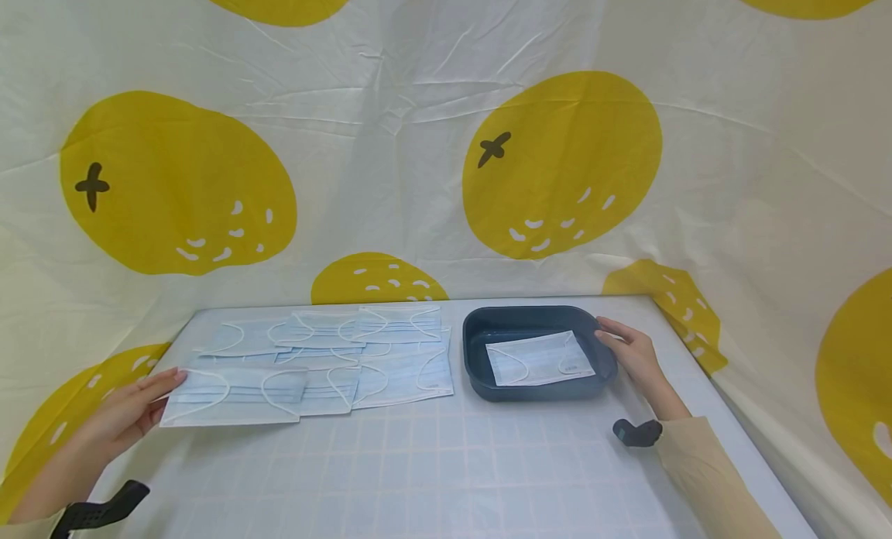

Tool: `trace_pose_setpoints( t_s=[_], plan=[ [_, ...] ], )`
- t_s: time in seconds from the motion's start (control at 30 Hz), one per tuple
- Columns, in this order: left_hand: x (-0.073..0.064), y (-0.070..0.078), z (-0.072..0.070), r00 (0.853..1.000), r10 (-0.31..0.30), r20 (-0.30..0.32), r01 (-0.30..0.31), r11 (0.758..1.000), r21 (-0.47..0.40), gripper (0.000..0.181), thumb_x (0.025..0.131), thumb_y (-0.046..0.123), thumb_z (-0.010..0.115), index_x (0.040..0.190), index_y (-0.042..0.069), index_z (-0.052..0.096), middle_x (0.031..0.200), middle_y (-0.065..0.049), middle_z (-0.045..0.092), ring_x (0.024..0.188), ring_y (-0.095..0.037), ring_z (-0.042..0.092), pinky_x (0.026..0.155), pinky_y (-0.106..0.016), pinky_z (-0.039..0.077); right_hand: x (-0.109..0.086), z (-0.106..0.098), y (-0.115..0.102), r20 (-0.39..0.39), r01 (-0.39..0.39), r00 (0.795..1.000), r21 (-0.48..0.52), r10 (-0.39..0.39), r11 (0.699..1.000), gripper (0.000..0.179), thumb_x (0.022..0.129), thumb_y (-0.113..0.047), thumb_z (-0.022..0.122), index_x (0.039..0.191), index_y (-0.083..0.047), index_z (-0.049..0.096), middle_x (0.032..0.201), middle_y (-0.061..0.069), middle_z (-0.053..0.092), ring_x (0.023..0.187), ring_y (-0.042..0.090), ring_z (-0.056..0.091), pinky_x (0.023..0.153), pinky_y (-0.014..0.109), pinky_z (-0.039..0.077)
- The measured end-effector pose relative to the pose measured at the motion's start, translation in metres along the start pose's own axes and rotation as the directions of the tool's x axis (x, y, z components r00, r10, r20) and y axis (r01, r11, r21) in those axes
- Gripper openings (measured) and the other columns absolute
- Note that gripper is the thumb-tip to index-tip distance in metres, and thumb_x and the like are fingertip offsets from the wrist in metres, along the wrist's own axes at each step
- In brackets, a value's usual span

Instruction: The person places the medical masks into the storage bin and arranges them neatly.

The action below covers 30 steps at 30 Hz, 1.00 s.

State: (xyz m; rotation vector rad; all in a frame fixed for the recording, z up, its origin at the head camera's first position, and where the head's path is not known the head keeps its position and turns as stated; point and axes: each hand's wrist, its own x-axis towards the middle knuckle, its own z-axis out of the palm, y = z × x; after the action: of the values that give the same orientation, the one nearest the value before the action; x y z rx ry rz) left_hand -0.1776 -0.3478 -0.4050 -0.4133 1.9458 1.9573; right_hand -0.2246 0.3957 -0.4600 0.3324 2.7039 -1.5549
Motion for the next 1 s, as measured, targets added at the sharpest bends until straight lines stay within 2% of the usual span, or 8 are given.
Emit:
trace_pose_setpoints(
  t_s=[0.23,0.43,0.73,1.0],
  plan=[
    [-0.002,0.004,0.004,0.998,0.053,0.03,-0.052,0.999,-0.012,0.028,0.098,0.026,0.055,0.082,0.041,0.072,0.086,0.018,0.066,0.075,-0.003,0.062,0.073,-0.011,0.053,0.001,0.0,0.001,0.003,0.004,1.0,-0.003,-0.004,1.0,0.066,0.098,-0.047,0.047,0.149,-0.008,0.034,0.153,0.021,0.033,0.139,0.035,0.033,0.105,0.026,0.042],
    [-0.003,0.008,0.0,0.997,0.076,0.027,-0.076,0.997,0.002,0.028,0.098,0.026,0.054,0.082,0.043,0.071,0.086,0.019,0.066,0.075,-0.003,0.063,0.072,-0.012,0.054,0.0,0.001,0.001,0.003,0.001,1.0,0.007,-0.001,1.0,0.066,0.098,-0.048,0.047,0.148,-0.008,0.034,0.153,0.021,0.033,0.137,0.034,0.034,0.103,0.02,0.043],
    [-0.008,0.007,-0.01,0.999,0.041,-0.023,-0.041,0.999,0.007,0.027,0.096,0.026,0.058,0.08,0.043,0.072,0.085,0.02,0.067,0.075,-0.005,0.064,0.073,-0.014,0.055,-0.003,0.001,-0.002,0.003,-0.007,1.0,0.008,0.007,1.0,0.065,0.098,-0.047,0.047,0.149,-0.008,0.033,0.153,0.02,0.032,0.139,0.034,0.032,0.11,0.034,0.037],
    [-0.009,0.002,-0.005,0.999,0.009,-0.054,-0.009,1.0,0.009,0.023,0.093,0.032,0.062,0.077,0.045,0.07,0.083,0.021,0.066,0.074,-0.004,0.063,0.073,-0.012,0.054,-0.003,0.001,-0.004,0.0,-0.008,1.0,0.005,0.008,1.0,0.065,0.099,-0.045,0.047,0.149,-0.008,0.032,0.153,0.021,0.032,0.139,0.034,0.032,0.11,0.034,0.037]
  ],
)
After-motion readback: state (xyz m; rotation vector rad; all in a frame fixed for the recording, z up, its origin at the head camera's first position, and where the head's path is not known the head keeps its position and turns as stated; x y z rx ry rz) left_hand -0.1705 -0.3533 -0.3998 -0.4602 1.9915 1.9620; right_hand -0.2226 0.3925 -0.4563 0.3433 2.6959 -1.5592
